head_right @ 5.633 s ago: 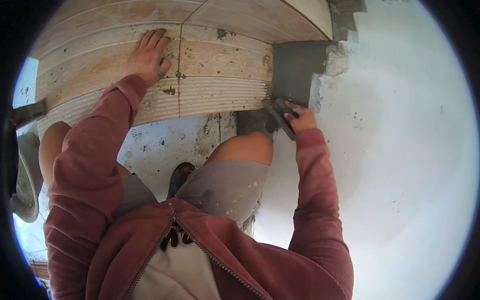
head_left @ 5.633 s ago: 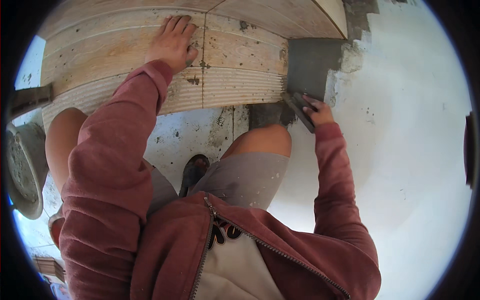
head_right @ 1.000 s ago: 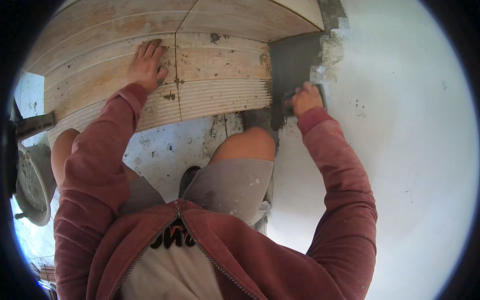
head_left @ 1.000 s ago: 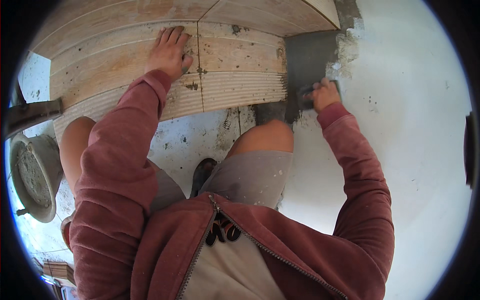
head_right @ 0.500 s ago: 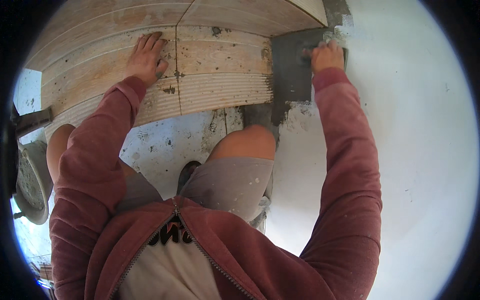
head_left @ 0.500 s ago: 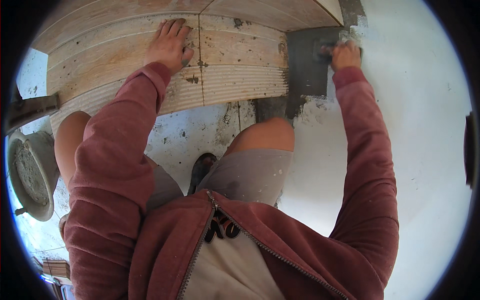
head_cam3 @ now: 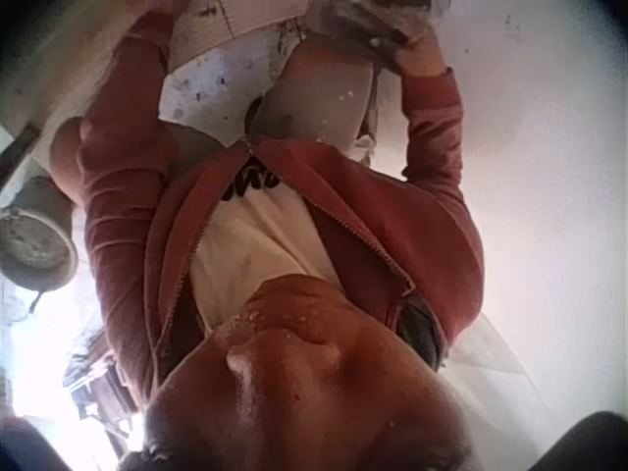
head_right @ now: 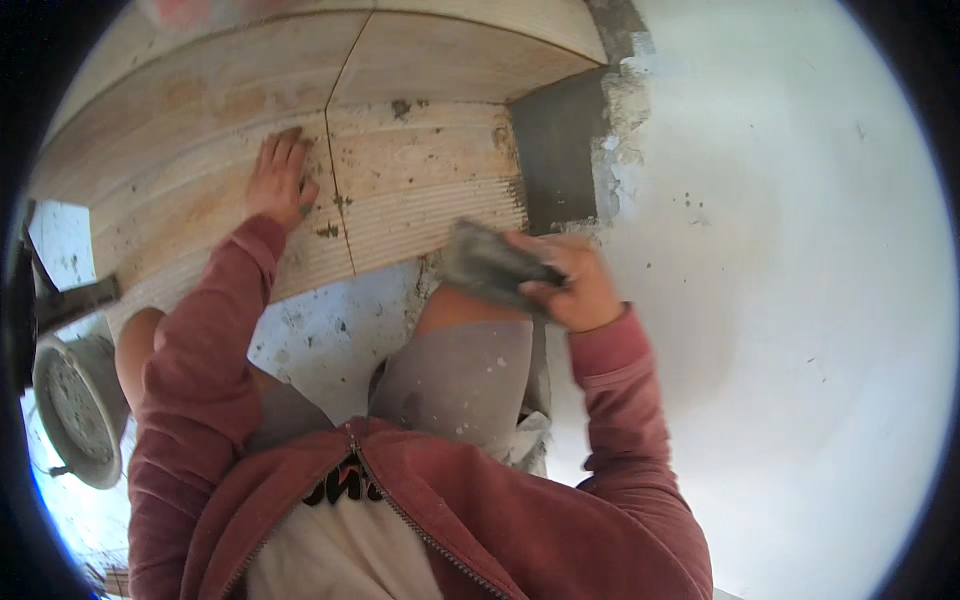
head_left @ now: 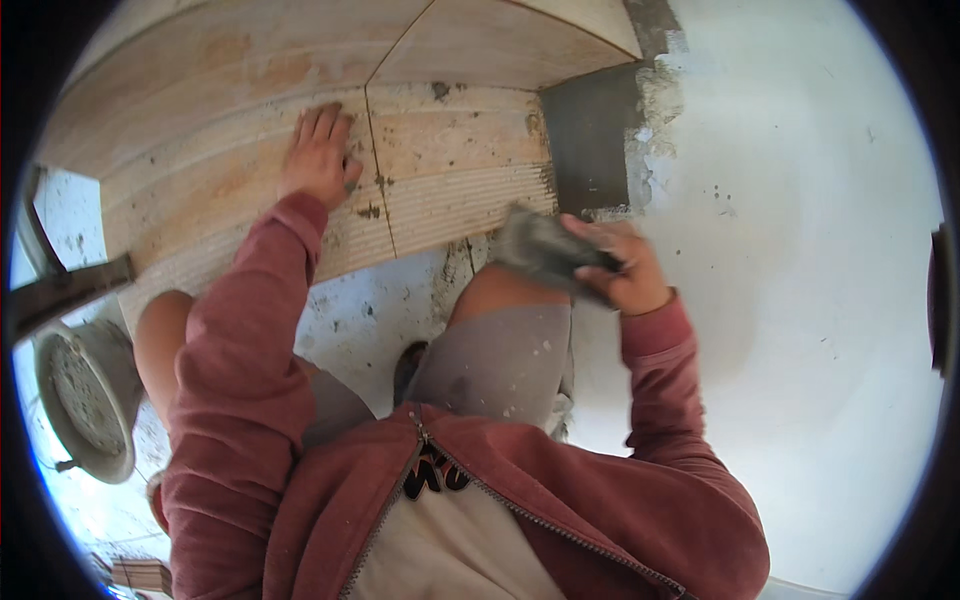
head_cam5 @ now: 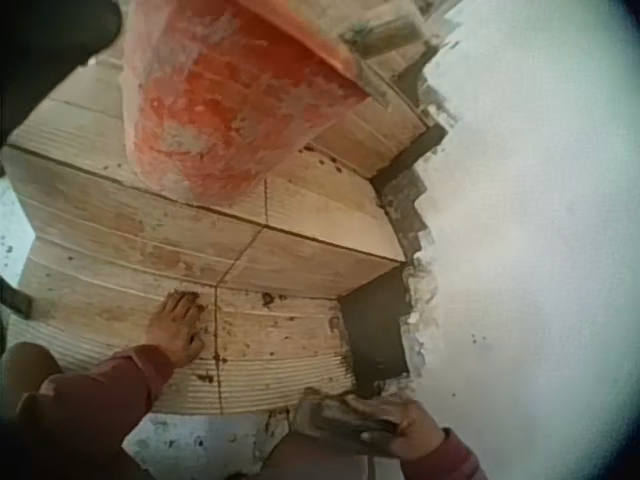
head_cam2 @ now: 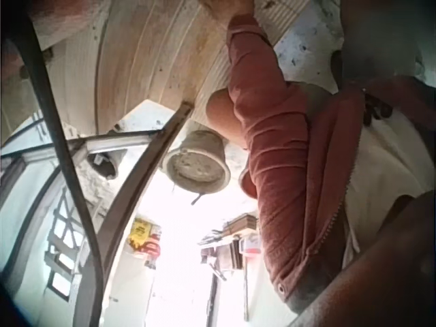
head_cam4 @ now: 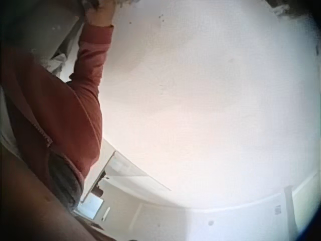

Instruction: The person applies mortar onto the wall next to the stairs using a trowel, washes the tools in a bucket of water with a brush, and smooths the plastered wall surface using a float.

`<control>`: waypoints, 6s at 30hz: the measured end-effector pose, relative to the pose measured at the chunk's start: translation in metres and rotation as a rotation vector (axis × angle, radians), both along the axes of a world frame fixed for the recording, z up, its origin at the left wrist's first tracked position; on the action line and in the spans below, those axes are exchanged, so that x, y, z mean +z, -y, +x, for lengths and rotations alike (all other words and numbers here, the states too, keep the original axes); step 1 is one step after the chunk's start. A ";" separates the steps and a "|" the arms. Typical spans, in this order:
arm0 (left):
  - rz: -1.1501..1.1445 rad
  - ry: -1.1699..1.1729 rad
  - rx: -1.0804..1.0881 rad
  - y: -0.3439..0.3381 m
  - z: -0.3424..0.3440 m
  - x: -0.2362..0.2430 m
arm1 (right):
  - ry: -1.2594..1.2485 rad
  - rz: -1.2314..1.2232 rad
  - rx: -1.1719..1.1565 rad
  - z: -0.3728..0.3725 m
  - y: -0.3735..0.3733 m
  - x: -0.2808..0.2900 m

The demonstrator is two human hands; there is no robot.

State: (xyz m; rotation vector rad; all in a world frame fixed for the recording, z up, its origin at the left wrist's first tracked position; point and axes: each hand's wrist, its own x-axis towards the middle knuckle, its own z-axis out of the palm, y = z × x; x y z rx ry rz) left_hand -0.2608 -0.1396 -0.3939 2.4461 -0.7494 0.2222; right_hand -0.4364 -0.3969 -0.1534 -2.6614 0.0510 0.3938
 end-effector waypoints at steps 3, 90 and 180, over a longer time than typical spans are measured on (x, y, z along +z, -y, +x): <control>0.070 -0.048 -0.044 0.006 -0.011 -0.006 | -0.154 0.810 -0.261 0.009 -0.026 -0.067; -0.849 -0.492 0.765 -0.162 0.097 0.400 | 0.213 0.900 -0.068 0.174 -0.150 0.413; 0.295 -1.122 0.426 -0.212 -0.148 0.478 | 0.706 0.116 0.196 0.319 -0.131 0.318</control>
